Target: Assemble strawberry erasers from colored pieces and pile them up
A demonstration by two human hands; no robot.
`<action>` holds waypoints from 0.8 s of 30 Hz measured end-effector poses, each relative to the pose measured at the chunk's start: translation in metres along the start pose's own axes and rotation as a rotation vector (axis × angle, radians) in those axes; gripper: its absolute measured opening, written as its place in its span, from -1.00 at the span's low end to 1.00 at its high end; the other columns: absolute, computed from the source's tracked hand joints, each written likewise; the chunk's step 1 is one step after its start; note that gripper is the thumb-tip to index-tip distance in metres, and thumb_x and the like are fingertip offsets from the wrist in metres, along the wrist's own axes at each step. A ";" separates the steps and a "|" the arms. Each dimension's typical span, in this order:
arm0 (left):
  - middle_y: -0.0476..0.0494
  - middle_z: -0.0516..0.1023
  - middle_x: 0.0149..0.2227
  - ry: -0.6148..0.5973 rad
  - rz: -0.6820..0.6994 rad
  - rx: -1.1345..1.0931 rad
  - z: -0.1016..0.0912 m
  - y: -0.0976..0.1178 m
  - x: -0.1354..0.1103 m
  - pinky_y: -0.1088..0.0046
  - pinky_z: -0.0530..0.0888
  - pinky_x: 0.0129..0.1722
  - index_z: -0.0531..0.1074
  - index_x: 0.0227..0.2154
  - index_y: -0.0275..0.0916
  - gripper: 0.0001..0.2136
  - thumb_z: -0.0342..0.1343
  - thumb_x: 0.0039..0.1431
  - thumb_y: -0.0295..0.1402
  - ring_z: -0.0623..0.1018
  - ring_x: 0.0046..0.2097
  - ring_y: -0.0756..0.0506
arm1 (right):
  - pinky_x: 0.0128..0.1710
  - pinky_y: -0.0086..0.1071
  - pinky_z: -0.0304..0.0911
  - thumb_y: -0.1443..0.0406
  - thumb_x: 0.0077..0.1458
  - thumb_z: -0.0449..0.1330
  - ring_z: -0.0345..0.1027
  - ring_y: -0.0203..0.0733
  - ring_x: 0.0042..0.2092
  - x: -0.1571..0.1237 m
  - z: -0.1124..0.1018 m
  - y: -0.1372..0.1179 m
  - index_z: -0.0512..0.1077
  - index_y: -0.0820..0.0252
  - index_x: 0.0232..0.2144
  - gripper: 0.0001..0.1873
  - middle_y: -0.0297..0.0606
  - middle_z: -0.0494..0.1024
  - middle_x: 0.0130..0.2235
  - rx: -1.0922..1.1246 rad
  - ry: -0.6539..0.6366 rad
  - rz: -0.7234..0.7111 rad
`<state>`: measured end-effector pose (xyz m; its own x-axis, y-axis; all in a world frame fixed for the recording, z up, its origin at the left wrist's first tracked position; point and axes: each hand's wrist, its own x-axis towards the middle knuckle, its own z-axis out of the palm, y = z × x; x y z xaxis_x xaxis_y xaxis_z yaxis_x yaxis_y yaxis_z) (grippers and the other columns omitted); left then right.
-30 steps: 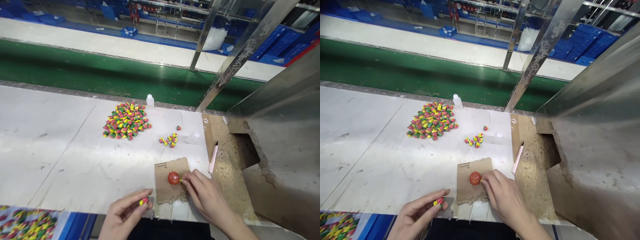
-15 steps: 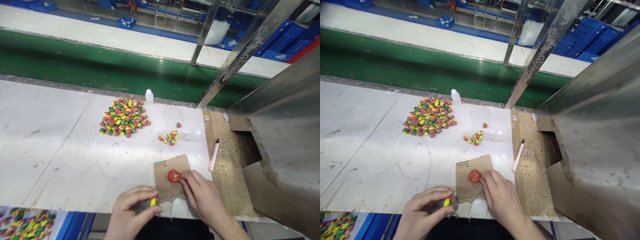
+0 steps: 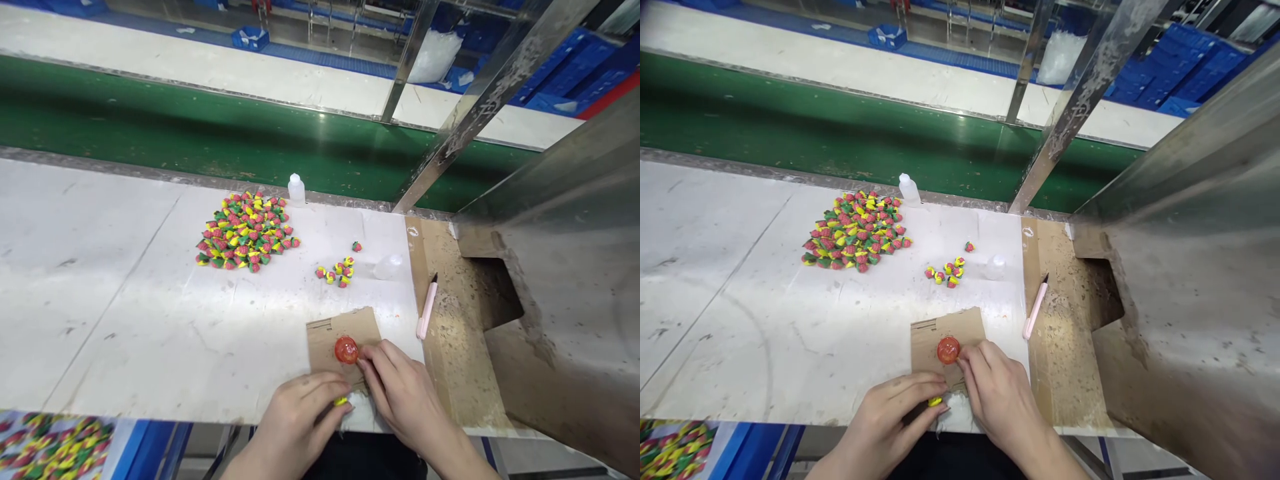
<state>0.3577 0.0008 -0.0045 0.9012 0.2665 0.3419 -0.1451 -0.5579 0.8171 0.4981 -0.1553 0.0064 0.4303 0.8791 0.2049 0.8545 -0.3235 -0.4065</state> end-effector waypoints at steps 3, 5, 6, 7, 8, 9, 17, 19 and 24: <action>-0.12 0.80 -0.23 0.010 -0.012 -0.027 -0.002 -0.001 0.000 0.55 0.68 -0.12 0.58 -0.14 -0.17 -0.92 0.21 0.38 -0.41 0.79 -0.22 -0.08 | -0.45 -0.36 0.25 0.30 0.55 -0.11 0.47 -0.20 -0.40 0.000 0.001 0.000 0.42 0.18 -0.14 -0.68 -0.26 0.52 -0.32 -0.018 0.014 0.005; -0.12 0.80 -0.23 0.016 -0.018 -0.042 -0.002 -0.002 0.000 0.57 0.67 -0.10 0.59 -0.15 -0.18 -0.93 0.22 0.37 -0.41 0.79 -0.21 -0.08 | -0.45 -0.36 0.25 0.30 0.55 -0.11 0.47 -0.19 -0.40 0.000 0.001 0.000 0.42 0.18 -0.14 -0.68 -0.26 0.52 -0.32 -0.022 0.015 0.007; -0.12 0.80 -0.23 0.019 -0.021 -0.050 -0.002 -0.002 0.000 0.58 0.67 -0.10 0.59 -0.15 -0.18 -0.93 0.23 0.37 -0.40 0.79 -0.20 -0.07 | -0.45 -0.35 0.24 0.30 0.56 -0.12 0.47 -0.19 -0.40 0.000 0.001 0.000 0.42 0.18 -0.14 -0.68 -0.25 0.52 -0.32 -0.026 0.014 0.002; -0.12 0.80 -0.23 0.020 -0.025 -0.058 -0.002 -0.001 0.000 0.59 0.66 -0.10 0.59 -0.16 -0.19 -0.93 0.23 0.37 -0.41 0.79 -0.20 -0.07 | -0.45 -0.35 0.23 0.30 0.56 -0.12 0.47 -0.18 -0.39 0.001 0.001 0.001 0.42 0.18 -0.14 -0.68 -0.25 0.52 -0.32 -0.030 0.014 -0.003; -0.12 0.80 -0.23 0.020 -0.031 -0.066 -0.001 -0.001 0.000 0.59 0.66 -0.10 0.59 -0.16 -0.19 -0.94 0.23 0.36 -0.41 0.79 -0.20 -0.07 | -0.45 -0.36 0.22 0.30 0.56 -0.12 0.47 -0.18 -0.39 0.001 0.001 0.001 0.42 0.18 -0.14 -0.68 -0.25 0.52 -0.32 -0.035 0.015 -0.004; -0.12 0.80 -0.23 0.020 -0.037 -0.073 -0.002 -0.001 0.000 0.59 0.66 -0.10 0.60 -0.16 -0.19 -0.94 0.24 0.36 -0.41 0.78 -0.20 -0.07 | -0.46 -0.36 0.21 0.29 0.56 -0.12 0.47 -0.19 -0.39 0.001 0.000 0.001 0.41 0.18 -0.14 -0.68 -0.25 0.52 -0.32 -0.042 0.016 -0.001; -0.10 0.80 -0.24 0.007 -0.055 -0.085 -0.003 -0.001 0.002 0.60 0.65 -0.09 0.59 -0.17 -0.17 -0.94 0.25 0.36 -0.41 0.79 -0.20 -0.06 | -0.45 -0.35 0.20 0.32 0.55 -0.12 0.44 -0.18 -0.40 0.002 -0.001 -0.001 0.42 0.20 -0.15 -0.68 -0.25 0.50 -0.34 -0.073 -0.001 -0.030; -0.10 0.80 -0.25 0.019 -0.061 -0.059 -0.003 -0.001 0.002 0.62 0.65 -0.11 0.60 -0.17 -0.18 -0.94 0.25 0.35 -0.39 0.79 -0.21 -0.06 | -0.45 -0.36 0.20 0.33 0.54 -0.12 0.44 -0.18 -0.40 0.001 -0.002 -0.002 0.42 0.19 -0.15 -0.68 -0.24 0.50 -0.35 -0.075 0.004 -0.032; -0.09 0.82 -0.28 0.138 -0.099 -0.097 -0.003 0.004 -0.001 0.61 0.65 -0.12 0.66 -0.17 -0.16 -0.85 0.37 0.21 -0.47 0.79 -0.27 -0.08 | -0.41 -0.41 0.30 0.33 0.50 -0.02 0.44 -0.22 -0.40 -0.002 -0.022 -0.007 0.43 0.15 -0.18 -0.76 -0.27 0.49 -0.35 0.195 0.069 0.110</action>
<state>0.3549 0.0008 0.0003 0.8493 0.4252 0.3128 -0.1036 -0.4467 0.8887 0.4980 -0.1622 0.0284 0.5423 0.8142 0.2073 0.7317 -0.3365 -0.5928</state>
